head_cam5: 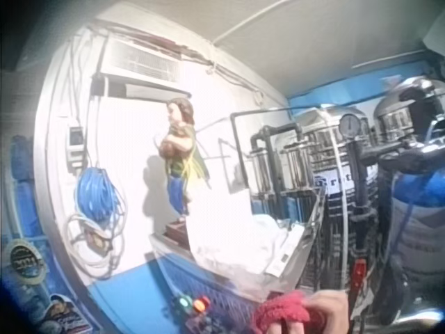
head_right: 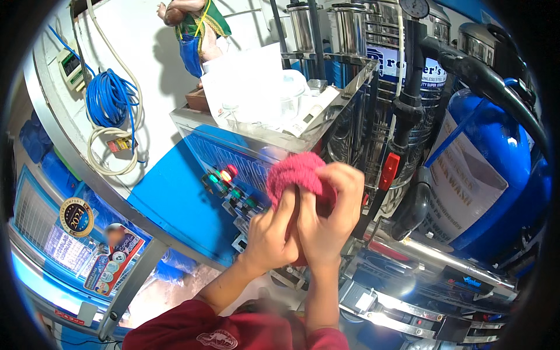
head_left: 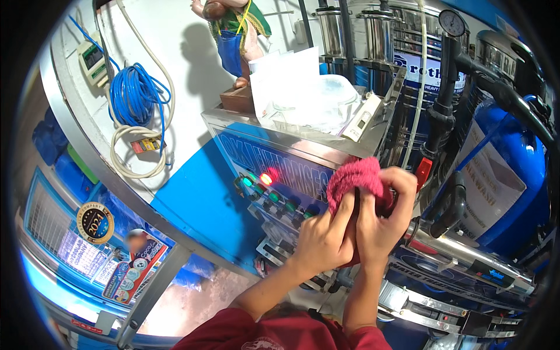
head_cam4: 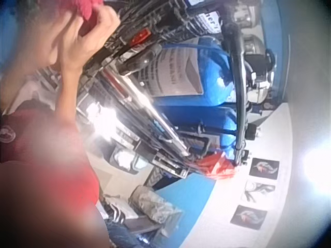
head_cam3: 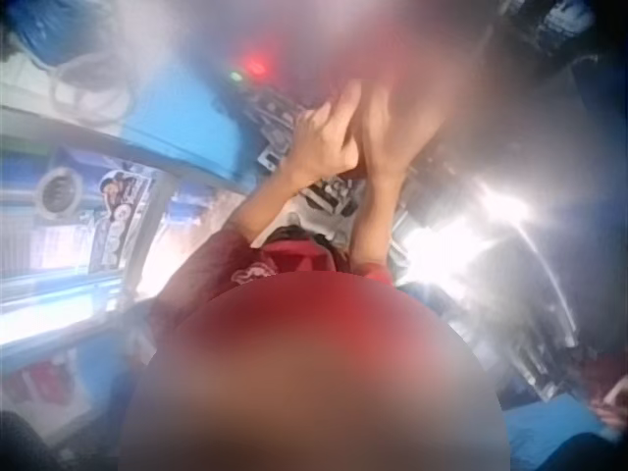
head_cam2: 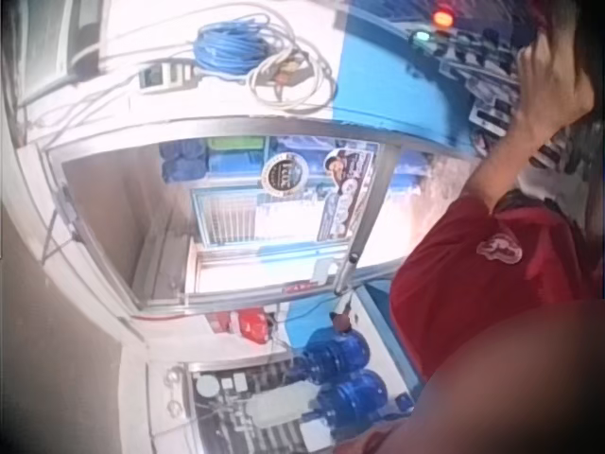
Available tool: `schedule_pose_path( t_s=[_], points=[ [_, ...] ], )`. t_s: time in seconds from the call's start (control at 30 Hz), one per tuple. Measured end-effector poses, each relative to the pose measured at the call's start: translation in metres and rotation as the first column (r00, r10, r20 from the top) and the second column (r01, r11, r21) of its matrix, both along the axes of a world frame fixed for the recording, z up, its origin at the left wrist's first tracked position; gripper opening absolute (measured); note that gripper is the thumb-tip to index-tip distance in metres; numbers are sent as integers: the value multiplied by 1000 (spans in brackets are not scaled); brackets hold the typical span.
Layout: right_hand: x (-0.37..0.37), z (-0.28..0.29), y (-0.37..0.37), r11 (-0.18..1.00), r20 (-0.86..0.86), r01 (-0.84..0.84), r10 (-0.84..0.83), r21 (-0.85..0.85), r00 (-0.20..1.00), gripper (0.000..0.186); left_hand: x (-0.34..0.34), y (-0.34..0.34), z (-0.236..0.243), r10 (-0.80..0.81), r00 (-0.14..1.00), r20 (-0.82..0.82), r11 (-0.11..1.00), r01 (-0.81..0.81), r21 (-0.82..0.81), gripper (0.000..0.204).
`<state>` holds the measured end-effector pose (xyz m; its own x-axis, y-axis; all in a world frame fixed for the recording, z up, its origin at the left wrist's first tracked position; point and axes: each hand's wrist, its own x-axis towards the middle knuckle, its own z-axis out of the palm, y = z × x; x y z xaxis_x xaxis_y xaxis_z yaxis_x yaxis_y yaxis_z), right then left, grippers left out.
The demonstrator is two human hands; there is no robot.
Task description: The person wipes the control panel and metal surfaces of a water treatment machine with a pink cloth, then moves to a sink to rinse the cloth in a basin. The person handles the cloth and machine surfaces throughout the clip.
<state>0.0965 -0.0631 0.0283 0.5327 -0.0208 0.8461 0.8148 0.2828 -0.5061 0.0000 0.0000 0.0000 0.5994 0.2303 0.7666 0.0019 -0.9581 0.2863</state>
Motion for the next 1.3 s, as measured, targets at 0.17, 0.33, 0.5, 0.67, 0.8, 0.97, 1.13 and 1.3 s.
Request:
schedule_pose_path(
  t_s=[0.17, 0.33, 0.5, 0.67, 0.8, 0.97, 1.13, 1.3],
  points=[
    [-10, -38, -4, 999, -93, -45, 44, -12, 995, 33, -2, -4, -32, 4, 999, -43, 1000, -3, 14, 64],
    [-11, -40, -6, 993, -225, -120, 115, -10, 968, 35, -6, 2, -28, -49, 998, -27, 999, 50, 15, 61],
    [-13, -20, -9, 991, -48, 1, 6, 132, 999, 26, -9, -4, 2, -56, 985, 165, 998, 48, 50, 47],
    [-7, -16, -7, 965, -7, -16, 19, 261, 1000, 28, -1, -9, 8, -109, 980, 166, 986, 127, -105, 52],
    [0, -17, 4, 979, -44, 1, 8, 202, 999, 36, 6, -6, 1, -95, 979, 179, 987, 116, -111, 63],
    [5, -13, 10, 941, -147, -30, 85, 337, 986, 33, 11, 0, -6, -187, 958, 219, 982, 190, 8, 65],
    [7, -6, 17, 985, -237, -56, 94, 166, 967, 29, 9, -6, -1, -85, 967, 238, 995, 94, -23, 72],
    [4, -24, 9, 993, -26, 117, -117, -6, 993, 32, -1, -6, 1, 3, 1000, 21, 999, -2, -50, 73]
  ],
)
